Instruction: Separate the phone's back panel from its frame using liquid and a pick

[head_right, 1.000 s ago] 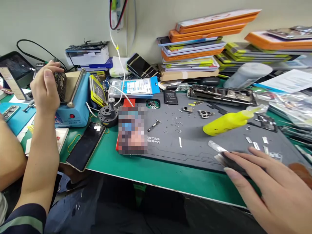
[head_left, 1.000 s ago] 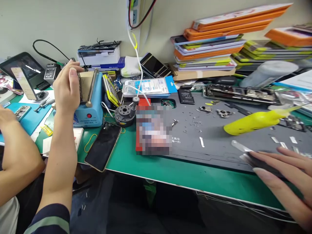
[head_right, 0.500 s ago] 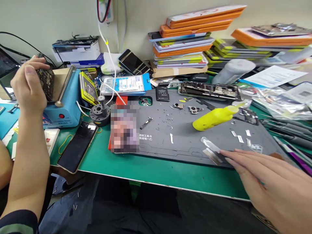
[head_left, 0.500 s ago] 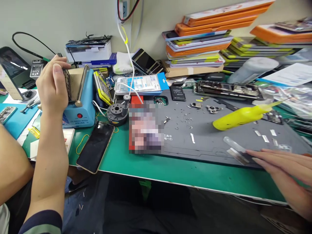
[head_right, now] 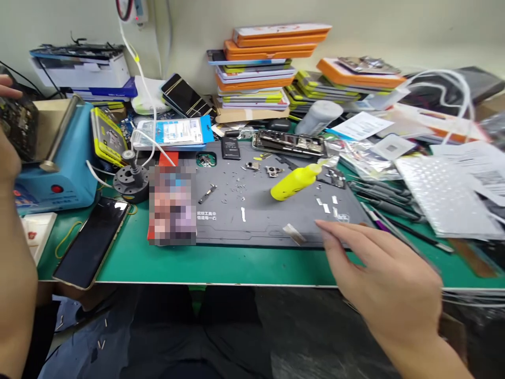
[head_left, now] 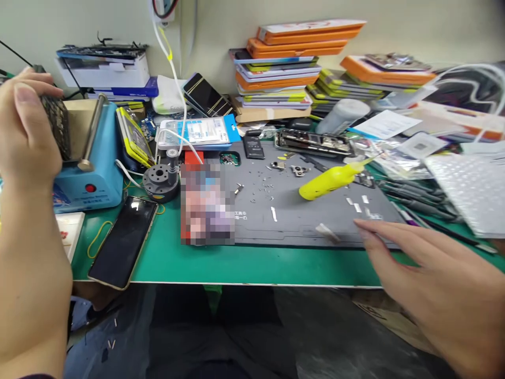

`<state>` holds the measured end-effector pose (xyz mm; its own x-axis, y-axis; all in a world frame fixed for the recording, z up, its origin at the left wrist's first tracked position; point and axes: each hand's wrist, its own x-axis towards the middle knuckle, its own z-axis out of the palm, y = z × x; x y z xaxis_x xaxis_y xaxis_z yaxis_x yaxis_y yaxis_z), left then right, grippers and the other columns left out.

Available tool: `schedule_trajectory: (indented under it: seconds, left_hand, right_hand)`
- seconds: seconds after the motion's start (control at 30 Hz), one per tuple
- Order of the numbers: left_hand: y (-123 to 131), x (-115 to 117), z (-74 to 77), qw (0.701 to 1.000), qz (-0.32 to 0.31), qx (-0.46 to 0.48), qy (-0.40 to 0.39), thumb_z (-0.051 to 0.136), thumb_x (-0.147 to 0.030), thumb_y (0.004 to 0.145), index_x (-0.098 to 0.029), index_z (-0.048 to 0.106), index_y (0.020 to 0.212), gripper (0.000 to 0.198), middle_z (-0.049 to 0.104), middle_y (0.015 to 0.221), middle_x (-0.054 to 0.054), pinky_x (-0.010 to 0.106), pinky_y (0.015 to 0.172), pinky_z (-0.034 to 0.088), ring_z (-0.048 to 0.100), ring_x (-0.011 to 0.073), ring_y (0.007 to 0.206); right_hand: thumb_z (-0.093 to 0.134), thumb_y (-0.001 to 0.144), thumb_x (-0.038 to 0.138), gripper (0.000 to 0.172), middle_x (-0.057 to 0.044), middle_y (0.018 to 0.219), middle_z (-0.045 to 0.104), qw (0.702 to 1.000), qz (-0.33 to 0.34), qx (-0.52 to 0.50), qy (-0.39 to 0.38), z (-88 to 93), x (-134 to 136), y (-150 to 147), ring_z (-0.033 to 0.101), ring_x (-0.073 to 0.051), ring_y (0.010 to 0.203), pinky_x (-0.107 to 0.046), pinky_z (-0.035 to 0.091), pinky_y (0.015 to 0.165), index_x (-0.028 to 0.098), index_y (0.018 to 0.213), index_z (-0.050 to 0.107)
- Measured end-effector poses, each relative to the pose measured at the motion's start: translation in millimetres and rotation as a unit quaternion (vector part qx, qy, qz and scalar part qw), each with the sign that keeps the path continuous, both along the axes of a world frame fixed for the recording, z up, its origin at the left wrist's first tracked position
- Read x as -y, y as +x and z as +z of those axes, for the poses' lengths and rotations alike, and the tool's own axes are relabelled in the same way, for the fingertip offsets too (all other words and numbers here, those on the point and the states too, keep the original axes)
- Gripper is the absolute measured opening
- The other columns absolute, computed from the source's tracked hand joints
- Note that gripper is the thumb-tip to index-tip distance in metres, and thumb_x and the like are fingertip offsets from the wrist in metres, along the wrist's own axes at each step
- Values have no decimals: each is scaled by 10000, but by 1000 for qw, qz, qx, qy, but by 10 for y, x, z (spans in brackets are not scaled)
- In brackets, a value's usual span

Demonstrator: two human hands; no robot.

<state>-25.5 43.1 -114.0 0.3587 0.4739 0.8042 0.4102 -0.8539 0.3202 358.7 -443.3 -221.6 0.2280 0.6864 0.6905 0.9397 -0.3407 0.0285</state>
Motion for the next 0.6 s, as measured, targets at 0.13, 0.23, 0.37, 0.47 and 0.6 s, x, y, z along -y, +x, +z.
schedule_trajectory:
  seconds: [0.13,0.23,0.37,0.47,0.6]
  left_hand:
    - [-29,-109,-16,999,16,-18,-34,281,-978,1002,-408,850,1330,869,810,1484,-163,405,1507,404,647,265,1580]
    - [22,-25,-10,1000,11,0,-5,302,-861,1073,-392,855,1309,763,827,1468,-137,415,1468,471,723,243,1489]
    - [84,119,-8,999,17,6,34,299,-811,1124,-276,861,1287,792,859,1427,-21,510,1433,512,762,253,1454]
    - [75,136,-25,999,12,16,40,324,-815,1134,-274,864,1262,775,862,1422,-1,524,1405,532,769,258,1447]
    - [57,86,-55,999,-7,27,40,357,-819,1136,-272,870,1231,755,872,1386,15,514,1386,544,779,265,1422]
  right_hand:
    - [801,1053,102,190,-14,1062,865,996,80,43,13,175,-200,-290,830,-177,869,-277,642,891,229,1195,803]
    - [800,1023,17,293,-14,1102,858,991,133,17,4,226,-390,-515,829,-160,919,-267,655,940,222,1232,783]
    - [761,1064,41,256,-25,1124,845,983,180,-14,-12,199,-615,-675,815,-178,955,-313,666,936,211,1254,779]
    - [717,1122,129,158,-35,1138,841,981,190,-29,-33,149,-710,-707,810,-206,963,-365,652,928,212,1235,790]
    - [692,1153,202,124,-32,1133,833,978,195,-44,-53,81,-686,-688,802,-217,981,-387,629,995,216,1225,792]
